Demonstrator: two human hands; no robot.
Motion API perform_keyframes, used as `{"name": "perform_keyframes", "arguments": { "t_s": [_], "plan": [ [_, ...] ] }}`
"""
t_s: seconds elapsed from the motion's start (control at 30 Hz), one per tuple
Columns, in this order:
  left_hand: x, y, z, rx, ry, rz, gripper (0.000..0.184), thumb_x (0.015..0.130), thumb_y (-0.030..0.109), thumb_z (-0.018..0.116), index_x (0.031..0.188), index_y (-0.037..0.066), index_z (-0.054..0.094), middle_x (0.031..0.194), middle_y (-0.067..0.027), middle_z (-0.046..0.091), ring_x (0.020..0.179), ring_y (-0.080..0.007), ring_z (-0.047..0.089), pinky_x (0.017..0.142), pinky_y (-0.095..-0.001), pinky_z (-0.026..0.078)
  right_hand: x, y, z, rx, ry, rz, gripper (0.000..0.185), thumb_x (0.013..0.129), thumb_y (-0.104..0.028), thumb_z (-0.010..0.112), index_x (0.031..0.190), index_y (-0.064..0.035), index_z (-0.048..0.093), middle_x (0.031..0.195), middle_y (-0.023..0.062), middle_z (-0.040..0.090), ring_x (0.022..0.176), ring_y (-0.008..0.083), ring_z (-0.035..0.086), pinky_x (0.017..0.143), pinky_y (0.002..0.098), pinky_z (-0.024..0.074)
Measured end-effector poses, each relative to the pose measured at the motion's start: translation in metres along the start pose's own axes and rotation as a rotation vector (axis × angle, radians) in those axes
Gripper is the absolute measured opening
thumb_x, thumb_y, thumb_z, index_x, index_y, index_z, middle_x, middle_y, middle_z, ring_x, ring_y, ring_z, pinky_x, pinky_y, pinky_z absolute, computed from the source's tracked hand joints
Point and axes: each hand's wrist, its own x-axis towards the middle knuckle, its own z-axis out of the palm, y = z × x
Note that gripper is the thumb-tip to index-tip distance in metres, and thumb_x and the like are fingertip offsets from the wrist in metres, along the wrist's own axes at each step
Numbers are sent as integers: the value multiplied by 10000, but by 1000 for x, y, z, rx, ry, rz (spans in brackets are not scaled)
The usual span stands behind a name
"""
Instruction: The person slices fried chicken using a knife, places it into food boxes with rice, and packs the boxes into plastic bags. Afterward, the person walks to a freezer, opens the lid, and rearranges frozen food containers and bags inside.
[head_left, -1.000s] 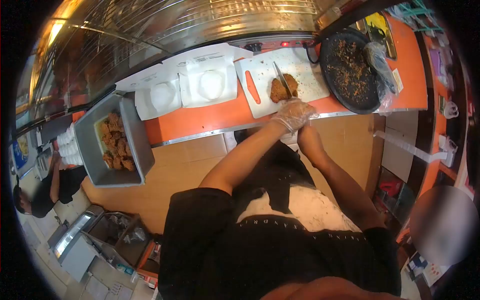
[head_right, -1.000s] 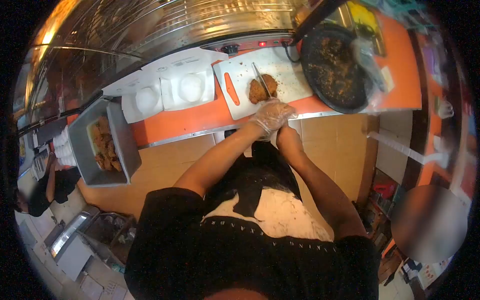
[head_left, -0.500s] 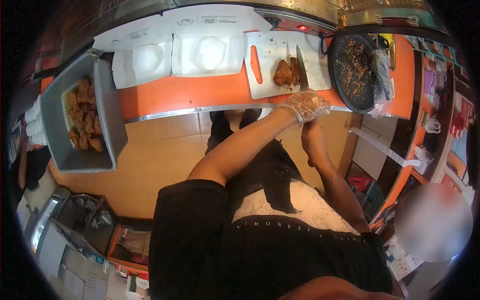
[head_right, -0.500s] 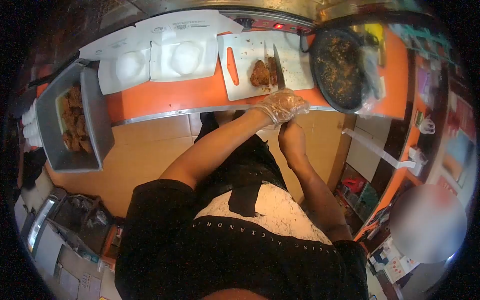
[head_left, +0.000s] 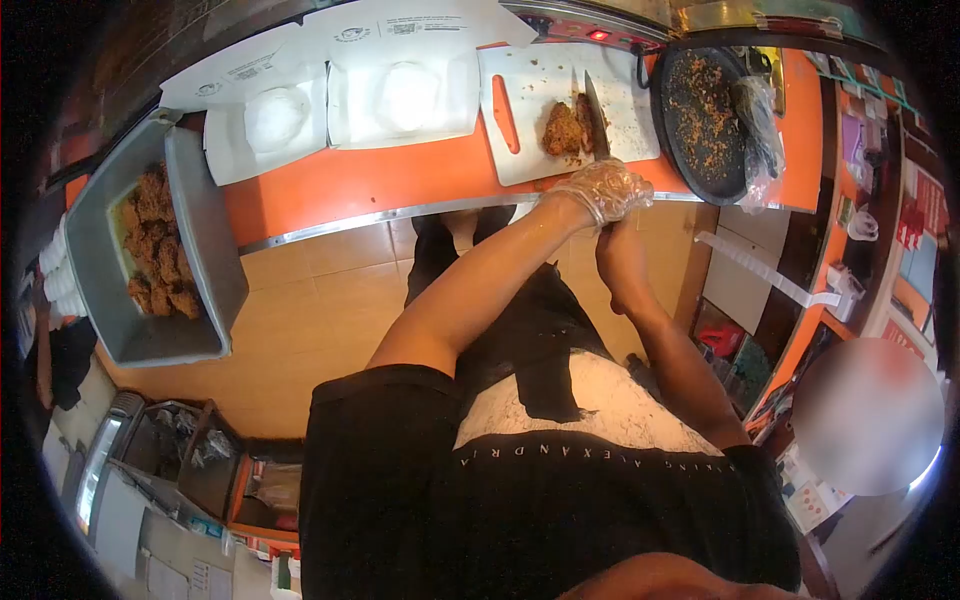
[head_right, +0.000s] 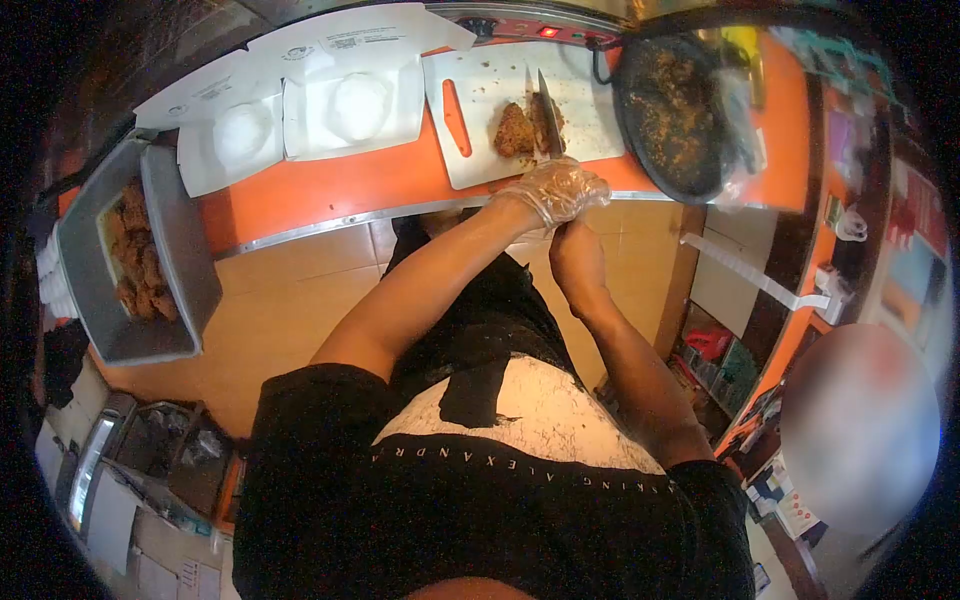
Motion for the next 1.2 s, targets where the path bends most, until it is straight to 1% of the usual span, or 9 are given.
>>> {"name": "perform_keyframes", "arguments": {
  "t_s": [0.43, 0.5, 0.53, 0.67, 0.7, 0.77, 0.83, 0.9, 1.2],
  "plan": [
    [15, -8, 1, 84, -144, -103, 190, 926, 221, 534, 1022, 140, 677, 983, -142, 712, 889, -352, 686, 821, -453, 551, 28, 19, 14, 44, -48, -80, 413, 993, -160, 436, 1321, 85, 490, 1011, 375, 632, 956, 544, 617, 810, 531, 513],
    [26, 12, -16, 161, -302, -126, 221, 945, 231, 513, 1053, 157, 691, 1052, -126, 715, 975, -327, 683, 882, -447, 537, 19, -4, -43, 299, -372, 181, 388, 975, -133, 460, 1298, 77, 508, 998, 373, 632, 992, 539, 614, 866, 524, 507],
    [29, 12, -17, -131, -219, -208, 225, 961, 246, 503, 1054, 172, 694, 1055, -118, 714, 999, -304, 680, 879, -445, 538, 17, -21, -65, 194, -435, 230, 354, 970, -115, 451, 1264, 68, 526, 956, 359, 643, 895, 522, 642, 833, 545, 516],
    [13, -10, 30, -21, -181, -92, 277, 985, 300, 468, 1010, 135, 690, 1029, -160, 700, 914, -335, 680, 800, -461, 528, 22, 24, 5, -6, 381, -432, 272, 981, -153, 456, 1135, 47, 557, 826, 275, 653, 715, 465, 648, 670, 528, 533],
    [22, -7, 13, -3, -187, -91, 277, 985, 300, 468, 1010, 135, 690, 1029, -160, 700, 914, -335, 680, 800, -461, 528, 23, 16, -9, 47, 354, -405, 260, 984, -163, 457, 1103, 41, 565, 794, 254, 655, 671, 451, 649, 629, 523, 537],
    [30, 33, -20, -111, -279, -265, 234, 963, 243, 498, 1043, 136, 691, 1054, -131, 710, 923, -315, 685, 827, -431, 541, 9, -2, -62, 349, -302, 198, 231, 977, -140, 451, 1065, 36, 573, 778, 232, 658, 700, 468, 646, 707, 524, 541],
    [43, 36, -25, -127, -306, -322, 222, 952, 214, 513, 1059, 137, 691, 1067, -116, 715, 927, -305, 687, 841, -415, 548, 9, 0, -78, 366, -310, 172, 240, 981, -139, 448, 1039, 55, 577, 799, 280, 657, 731, 503, 643, 756, 548, 520],
    [37, 37, -12, -19, -24, -31, 200, 943, 187, 528, 1063, 127, 675, 1043, -110, 720, 903, -305, 684, 818, -411, 548, 0, 23, -55, 215, 54, -202, 249, 974, -150, 443, 1087, 50, 540, 832, 363, 631, 774, 546, 611, 701, 595, 486],
    [-19, 48, -18, -39, 52, -165, 193, 897, 139, 544, 1048, 130, 665, 1006, -83, 714, 953, -291, 678, 856, -412, 518, -18, 12, -23, 205, -45, -234, 260, 968, -133, 479, 892, 82, 605, 814, 350, 627, 784, 530, 619, 700, 578, 493]
  ]
}}
